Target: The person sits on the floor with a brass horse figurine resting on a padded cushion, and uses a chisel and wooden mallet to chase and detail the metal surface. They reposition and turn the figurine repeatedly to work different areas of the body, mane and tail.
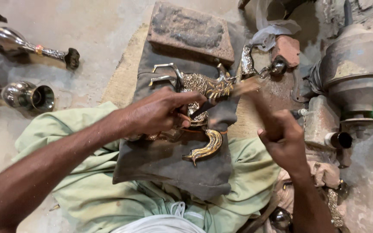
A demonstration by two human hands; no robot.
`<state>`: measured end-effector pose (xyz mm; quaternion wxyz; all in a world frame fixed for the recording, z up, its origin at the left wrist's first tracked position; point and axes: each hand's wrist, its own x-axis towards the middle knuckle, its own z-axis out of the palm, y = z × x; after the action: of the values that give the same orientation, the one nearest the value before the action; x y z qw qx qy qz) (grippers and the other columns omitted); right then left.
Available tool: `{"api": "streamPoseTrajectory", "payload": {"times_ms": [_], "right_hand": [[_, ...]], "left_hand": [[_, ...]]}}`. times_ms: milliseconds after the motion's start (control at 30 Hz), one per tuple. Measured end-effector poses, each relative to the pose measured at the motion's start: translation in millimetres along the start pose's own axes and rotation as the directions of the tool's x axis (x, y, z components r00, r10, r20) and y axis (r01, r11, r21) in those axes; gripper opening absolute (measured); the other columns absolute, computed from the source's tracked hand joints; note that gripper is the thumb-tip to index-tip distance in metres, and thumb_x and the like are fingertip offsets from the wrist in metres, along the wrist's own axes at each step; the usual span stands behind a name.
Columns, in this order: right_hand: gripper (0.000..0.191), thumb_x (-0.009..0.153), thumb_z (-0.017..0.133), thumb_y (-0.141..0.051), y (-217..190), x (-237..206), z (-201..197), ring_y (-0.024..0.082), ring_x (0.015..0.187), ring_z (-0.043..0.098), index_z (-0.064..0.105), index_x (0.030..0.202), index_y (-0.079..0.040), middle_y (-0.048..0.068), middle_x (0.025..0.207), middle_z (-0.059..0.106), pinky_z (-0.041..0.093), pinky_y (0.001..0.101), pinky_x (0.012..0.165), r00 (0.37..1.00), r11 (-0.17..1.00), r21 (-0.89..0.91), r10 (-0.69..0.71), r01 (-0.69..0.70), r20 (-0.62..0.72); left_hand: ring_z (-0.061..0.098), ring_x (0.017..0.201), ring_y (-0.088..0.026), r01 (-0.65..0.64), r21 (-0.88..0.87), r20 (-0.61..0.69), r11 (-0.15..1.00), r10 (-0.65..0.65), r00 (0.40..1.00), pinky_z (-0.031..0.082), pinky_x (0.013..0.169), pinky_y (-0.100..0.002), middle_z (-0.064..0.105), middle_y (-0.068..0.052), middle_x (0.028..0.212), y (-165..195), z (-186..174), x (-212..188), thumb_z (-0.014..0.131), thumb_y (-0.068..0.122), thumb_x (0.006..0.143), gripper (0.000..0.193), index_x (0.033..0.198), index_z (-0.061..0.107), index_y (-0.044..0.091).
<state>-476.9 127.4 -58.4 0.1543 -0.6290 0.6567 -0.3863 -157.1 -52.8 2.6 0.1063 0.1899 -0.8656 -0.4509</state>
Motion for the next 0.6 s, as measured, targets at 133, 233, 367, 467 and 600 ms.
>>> {"api": "streamPoseTrajectory", "payload": {"times_ms": [133, 233, 367, 467, 600], "right_hand": [[0.057, 0.076, 0.068, 0.007, -0.6, -1.6, -1.6, 0.016, 0.063, 0.060, 0.061, 0.130, -0.009, 0.006, 0.079, 0.057, 0.055, 0.0333, 0.057, 0.983, 0.986, -0.148, 0.099, -0.076, 0.154], [0.038, 0.081, 0.080, -0.005, -2.3, -4.5, 3.2, 0.017, 0.064, 0.057, 0.057, 0.112, -0.007, 0.005, 0.082, 0.056, 0.052, 0.0335, 0.054, 0.999, 0.996, -0.082, -0.023, 0.025, 0.025], [0.037, 0.080, 0.066, -0.002, -6.9, -24.2, 10.9, 0.016, 0.074, 0.066, 0.056, 0.115, -0.010, 0.003, 0.091, 0.062, 0.059, 0.0326, 0.065, 0.997, 0.994, -0.104, -0.019, 0.027, 0.079], [0.044, 0.078, 0.076, -0.004, -12.1, -50.9, 18.4, 0.022, 0.073, 0.063, 0.059, 0.118, -0.011, 0.009, 0.097, 0.061, 0.055, 0.0365, 0.062, 0.992, 0.951, -0.299, 0.102, -0.077, 0.070], [0.044, 0.079, 0.079, -0.007, -21.5, -98.7, 45.5, 0.019, 0.075, 0.066, 0.060, 0.119, -0.009, 0.009, 0.098, 0.064, 0.054, 0.0323, 0.066, 0.986, 0.962, -0.218, 0.166, -0.165, -0.012]], "left_hand": [[0.073, 0.069, -0.021, -0.022, -0.053, 0.021, 0.998, 0.024, 0.999, 0.053, 0.064, -0.042, 0.075, -0.011, 0.078, 2.5, -1.8, 0.6, 0.067, -0.006, 0.081, 0.056, 0.135, 0.059, 0.009], [0.075, 0.073, -0.019, -0.036, -0.037, 0.026, 0.999, 0.037, 0.999, 0.054, 0.066, -0.042, 0.078, -0.009, 0.084, 4.6, -5.4, 1.7, 0.067, -0.006, 0.080, 0.058, 0.135, 0.059, 0.009], [0.072, 0.066, -0.020, 0.070, -0.019, 0.119, 0.997, -0.067, 0.991, 0.053, 0.062, -0.043, 0.077, -0.008, 0.077, 11.6, -8.6, 4.4, 0.065, -0.005, 0.080, 0.063, 0.139, 0.058, 0.014], [0.071, 0.065, -0.021, 0.029, 0.017, 0.135, 0.999, -0.031, 0.990, 0.049, 0.061, -0.045, 0.076, -0.009, 0.076, 18.1, -11.6, 6.5, 0.069, -0.002, 0.082, 0.061, 0.139, 0.058, 0.014], [0.068, 0.060, -0.024, 0.068, 0.078, 0.085, 0.995, -0.074, 0.994, 0.050, 0.056, -0.046, 0.075, -0.010, 0.076, 26.8, -3.5, 8.2, 0.067, 0.001, 0.086, 0.059, 0.141, 0.058, 0.017]]}}
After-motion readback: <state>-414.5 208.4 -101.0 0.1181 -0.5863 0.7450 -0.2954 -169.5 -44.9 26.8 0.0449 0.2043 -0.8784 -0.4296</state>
